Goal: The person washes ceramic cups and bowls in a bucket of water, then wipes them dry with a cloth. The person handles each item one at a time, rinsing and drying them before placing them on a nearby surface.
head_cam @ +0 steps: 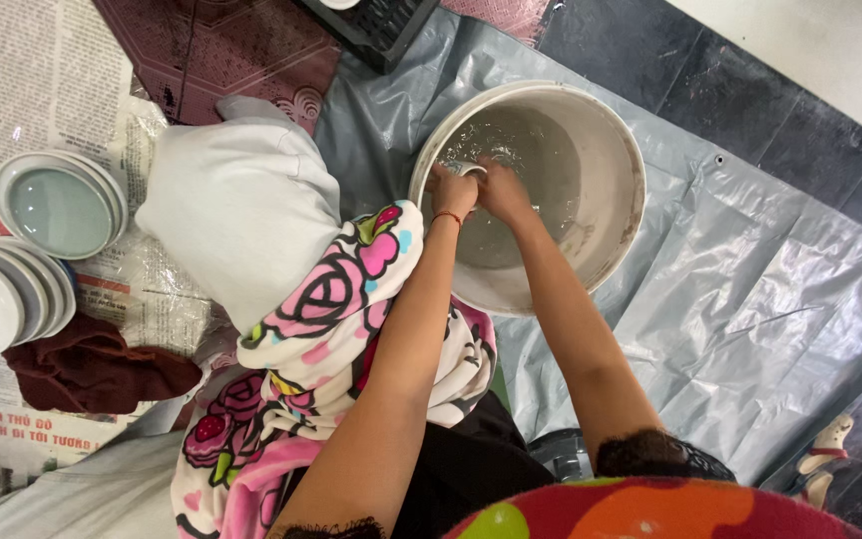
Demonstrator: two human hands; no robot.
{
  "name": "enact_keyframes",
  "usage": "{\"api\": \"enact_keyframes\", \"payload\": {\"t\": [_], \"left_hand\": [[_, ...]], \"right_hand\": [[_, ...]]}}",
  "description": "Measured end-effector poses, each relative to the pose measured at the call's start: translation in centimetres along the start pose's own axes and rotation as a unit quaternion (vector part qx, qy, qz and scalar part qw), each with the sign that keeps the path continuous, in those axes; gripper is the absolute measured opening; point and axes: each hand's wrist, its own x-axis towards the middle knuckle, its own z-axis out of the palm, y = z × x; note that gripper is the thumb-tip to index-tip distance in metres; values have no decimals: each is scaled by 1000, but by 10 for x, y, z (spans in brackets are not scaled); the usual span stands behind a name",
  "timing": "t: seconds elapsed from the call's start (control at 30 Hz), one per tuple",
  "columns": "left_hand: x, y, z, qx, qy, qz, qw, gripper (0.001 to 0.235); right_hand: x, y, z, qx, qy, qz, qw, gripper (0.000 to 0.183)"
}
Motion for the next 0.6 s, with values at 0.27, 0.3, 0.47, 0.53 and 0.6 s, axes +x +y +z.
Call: {"api": "enact_keyframes", "payload": {"t": [0.27,0.3,0.47,0.53,0.6], "left_hand": [[68,-33,22,26,74,85,993,84],[72,-34,20,8,62,79,995,82],[57,-30,26,177,-24,138,974,66],[51,-20,24,132,-35,94,986,68],[43,-24,19,70,-47,32,996,71]], "right_hand": [[-96,-62,-25,81,150,-271,947,61],[-96,-60,-28,74,133,-262,953,65],[-58,-36,-40,-13,-11,-90,996,91],[-43,-32,-31,28,16,-201,979,100],[-45,-20,-29,88,-7,-220,972,101]]}}
